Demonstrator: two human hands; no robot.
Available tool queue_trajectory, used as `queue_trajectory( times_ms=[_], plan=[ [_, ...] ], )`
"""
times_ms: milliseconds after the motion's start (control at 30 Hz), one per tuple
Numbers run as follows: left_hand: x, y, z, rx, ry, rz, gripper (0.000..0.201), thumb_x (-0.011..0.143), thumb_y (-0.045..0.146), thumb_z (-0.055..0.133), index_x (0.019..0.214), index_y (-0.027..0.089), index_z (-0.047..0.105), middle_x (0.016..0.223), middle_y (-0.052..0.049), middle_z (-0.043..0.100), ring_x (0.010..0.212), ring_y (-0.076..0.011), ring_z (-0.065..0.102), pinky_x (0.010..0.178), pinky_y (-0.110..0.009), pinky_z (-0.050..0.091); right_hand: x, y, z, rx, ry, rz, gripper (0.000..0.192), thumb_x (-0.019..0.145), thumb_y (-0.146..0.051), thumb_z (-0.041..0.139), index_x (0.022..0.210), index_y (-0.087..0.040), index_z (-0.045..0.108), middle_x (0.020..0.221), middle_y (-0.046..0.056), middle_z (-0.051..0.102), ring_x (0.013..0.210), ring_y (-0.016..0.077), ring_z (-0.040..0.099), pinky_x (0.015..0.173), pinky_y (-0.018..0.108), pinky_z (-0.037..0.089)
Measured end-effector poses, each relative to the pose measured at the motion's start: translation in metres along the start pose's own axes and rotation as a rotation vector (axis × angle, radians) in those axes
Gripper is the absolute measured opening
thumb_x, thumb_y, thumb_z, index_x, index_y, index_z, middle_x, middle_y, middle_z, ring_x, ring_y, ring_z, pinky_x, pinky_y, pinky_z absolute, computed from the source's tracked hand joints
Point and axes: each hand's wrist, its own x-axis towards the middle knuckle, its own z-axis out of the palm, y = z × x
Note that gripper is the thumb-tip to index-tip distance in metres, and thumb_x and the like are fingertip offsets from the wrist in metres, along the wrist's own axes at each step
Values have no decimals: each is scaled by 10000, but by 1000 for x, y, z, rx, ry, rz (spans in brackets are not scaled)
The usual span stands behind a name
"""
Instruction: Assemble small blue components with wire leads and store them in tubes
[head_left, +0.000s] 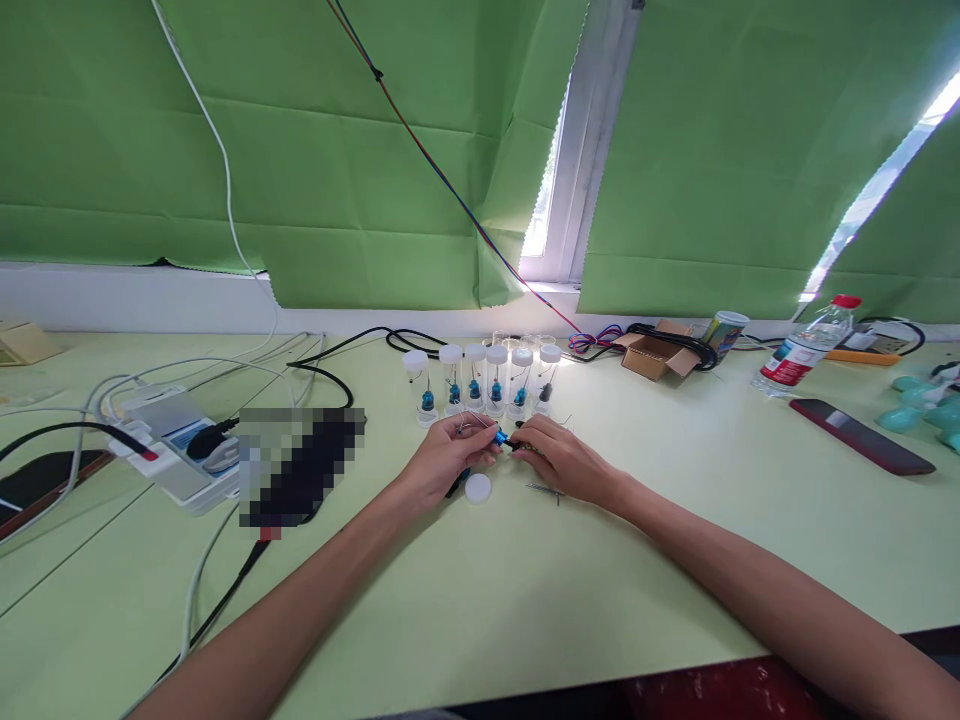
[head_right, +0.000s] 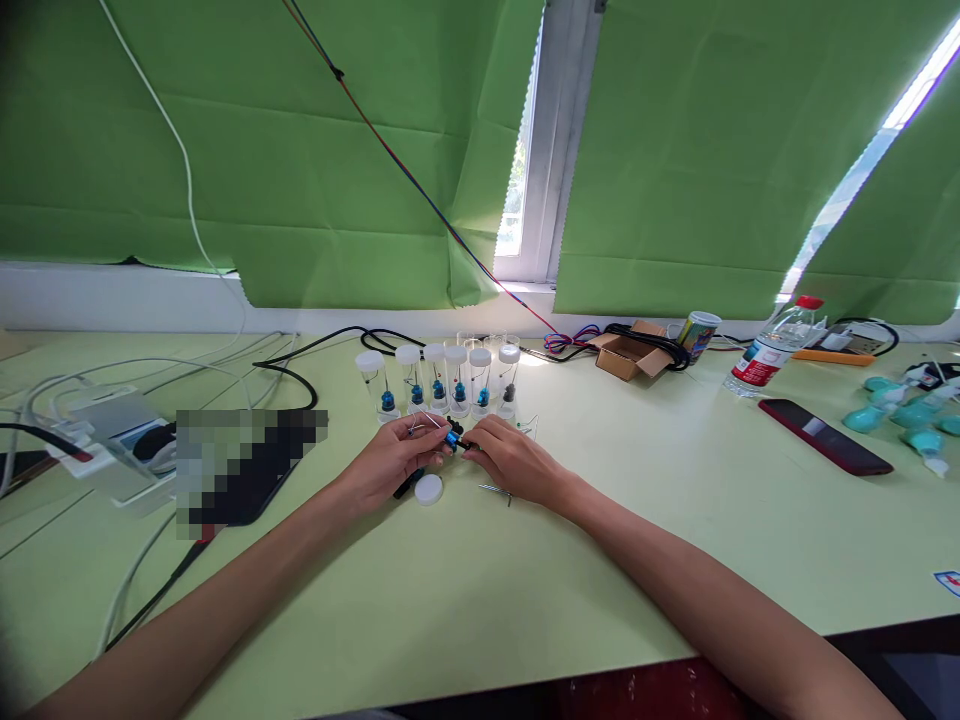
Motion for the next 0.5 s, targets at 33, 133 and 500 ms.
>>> queue_trajectory(
  times_ms=[33, 133, 500],
  plan=[
    [0, 0, 0, 2, -1, 1, 314, 643, 323, 834, 833, 134, 672, 710, -26, 654, 695, -136, 626, 654, -257, 503, 0, 0, 0, 2, 7, -1, 200, 1005, -282, 399, 1087, -171, 543, 940, 113, 597, 893, 216, 569, 779, 361, 514],
    [1, -2, -2, -1, 1, 6, 322, 635, 314, 841, 848, 138, 675, 724, -26, 666, 710, -136, 636, 692, -264, 516, 0, 0, 1, 4, 20, -2, 197, 1007, -276, 393, 1085, -171, 540, 944, 113, 601, 892, 215, 574, 770, 357, 516],
    [1, -6, -3, -76, -2, -3, 273, 650, 268, 836, 839, 137, 690, 750, -33, 691, 727, -121, 659, 764, -248, 540, 1, 0, 0, 13, 54, -6, 177, 1003, -263, 399, 1095, -181, 527, 957, 117, 604, 911, 220, 574, 789, 357, 510]
  ],
)
